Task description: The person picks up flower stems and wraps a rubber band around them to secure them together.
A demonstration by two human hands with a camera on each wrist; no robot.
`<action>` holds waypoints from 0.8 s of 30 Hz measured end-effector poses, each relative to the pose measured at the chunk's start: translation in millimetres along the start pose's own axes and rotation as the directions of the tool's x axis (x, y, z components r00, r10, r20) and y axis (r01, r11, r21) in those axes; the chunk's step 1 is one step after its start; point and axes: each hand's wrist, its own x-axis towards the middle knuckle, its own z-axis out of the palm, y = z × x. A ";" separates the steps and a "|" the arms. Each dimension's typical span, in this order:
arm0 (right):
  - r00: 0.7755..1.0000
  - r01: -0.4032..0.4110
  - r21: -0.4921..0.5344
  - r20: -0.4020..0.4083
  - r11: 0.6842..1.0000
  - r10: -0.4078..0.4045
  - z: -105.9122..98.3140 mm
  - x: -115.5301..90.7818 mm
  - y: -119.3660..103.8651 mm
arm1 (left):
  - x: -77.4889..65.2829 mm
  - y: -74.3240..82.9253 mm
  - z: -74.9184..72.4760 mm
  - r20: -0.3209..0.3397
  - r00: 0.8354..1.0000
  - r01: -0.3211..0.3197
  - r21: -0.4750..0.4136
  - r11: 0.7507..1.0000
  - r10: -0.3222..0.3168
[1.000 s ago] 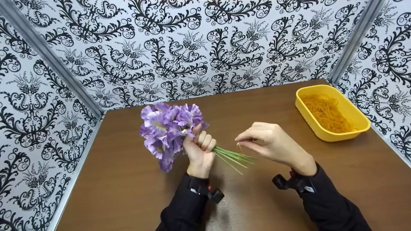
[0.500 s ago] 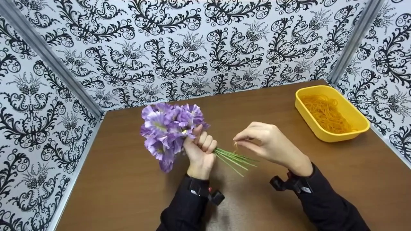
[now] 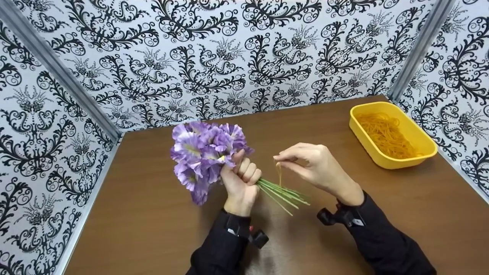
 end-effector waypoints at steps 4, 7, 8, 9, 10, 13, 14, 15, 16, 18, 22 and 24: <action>1.000 -0.026 -0.026 0.016 0.999 0.026 4.0 -1.9 9.4 | -6.0 -0.7 7.1 0.028 0.999 0.044 -0.010 0.999 -0.044; 0.999 -0.015 -0.049 0.043 0.999 0.017 7.8 -3.1 15.8 | -10.4 -1.5 11.9 0.065 0.996 0.064 -0.020 0.998 -0.062; 0.998 0.000 -0.055 0.055 0.998 0.004 9.2 -3.3 17.6 | -11.4 -1.5 13.1 0.077 0.995 0.068 -0.023 0.997 -0.066; 0.998 0.013 -0.054 0.069 0.998 -0.009 10.4 -3.7 19.3 | -12.1 -1.5 13.9 0.087 0.994 0.070 -0.025 0.997 -0.067; 0.996 0.029 -0.051 0.084 0.998 -0.025 11.7 -3.9 20.7 | -12.7 -1.3 14.5 0.095 0.993 0.070 -0.027 0.997 -0.067; 0.989 0.085 -0.049 0.122 0.995 -0.079 15.2 -4.6 24.0 | -12.7 0.3 15.0 0.105 0.992 0.068 -0.036 0.997 -0.063; 0.987 0.103 -0.047 0.130 0.994 -0.096 16.4 -4.9 24.9 | -12.5 0.9 15.0 0.109 0.992 0.066 -0.040 0.997 -0.061; 0.984 0.116 -0.042 0.140 0.992 -0.109 17.6 -5.2 25.8 | -12.3 1.5 14.9 0.112 0.992 0.064 -0.045 0.997 -0.059; 0.981 0.129 -0.044 0.149 0.991 -0.122 18.8 -5.3 26.6 | -12.2 2.0 14.8 0.116 0.992 0.063 -0.049 0.997 -0.057; 0.976 0.150 -0.046 0.169 0.988 -0.141 21.5 -5.5 28.0 | -12.0 3.0 14.7 0.127 0.990 0.064 -0.058 0.996 -0.056; 0.964 0.170 -0.027 0.213 0.985 -0.160 27.7 -6.1 28.9 | -11.8 5.2 14.6 0.150 0.988 0.061 -0.076 0.995 -0.049; 0.960 0.165 -0.008 0.229 0.986 -0.158 31.1 -6.9 28.7 | -11.6 7.1 14.6 0.170 0.985 0.052 -0.097 0.994 -0.034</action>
